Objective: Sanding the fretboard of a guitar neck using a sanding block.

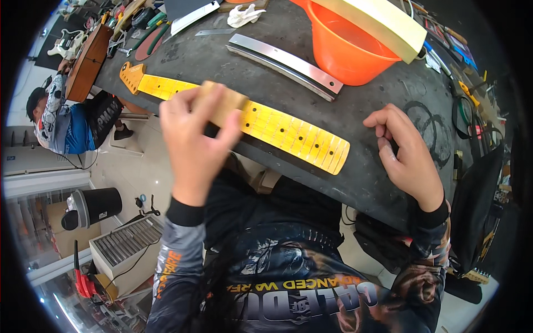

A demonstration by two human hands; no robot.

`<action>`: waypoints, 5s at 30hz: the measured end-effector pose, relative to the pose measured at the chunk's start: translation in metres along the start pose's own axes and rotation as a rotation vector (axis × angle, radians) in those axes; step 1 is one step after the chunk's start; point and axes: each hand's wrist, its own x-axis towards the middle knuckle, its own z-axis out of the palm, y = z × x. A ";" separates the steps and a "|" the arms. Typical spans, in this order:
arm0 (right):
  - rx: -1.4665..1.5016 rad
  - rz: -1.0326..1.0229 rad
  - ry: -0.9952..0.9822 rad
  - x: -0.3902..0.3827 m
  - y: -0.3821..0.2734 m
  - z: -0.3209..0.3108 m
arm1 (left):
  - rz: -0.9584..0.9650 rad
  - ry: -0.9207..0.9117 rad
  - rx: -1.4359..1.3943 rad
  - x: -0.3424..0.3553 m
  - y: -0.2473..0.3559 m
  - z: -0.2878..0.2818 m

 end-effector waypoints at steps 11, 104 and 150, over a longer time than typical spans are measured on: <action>-0.076 -0.062 0.151 0.000 0.010 0.004 | 0.027 -0.020 -0.009 0.004 -0.004 0.006; -0.049 -0.009 0.294 -0.001 0.012 0.010 | 0.170 -0.148 -0.293 -0.002 0.135 0.029; -0.068 0.080 0.207 -0.002 0.028 0.011 | 0.204 -0.135 -0.161 -0.030 0.093 0.009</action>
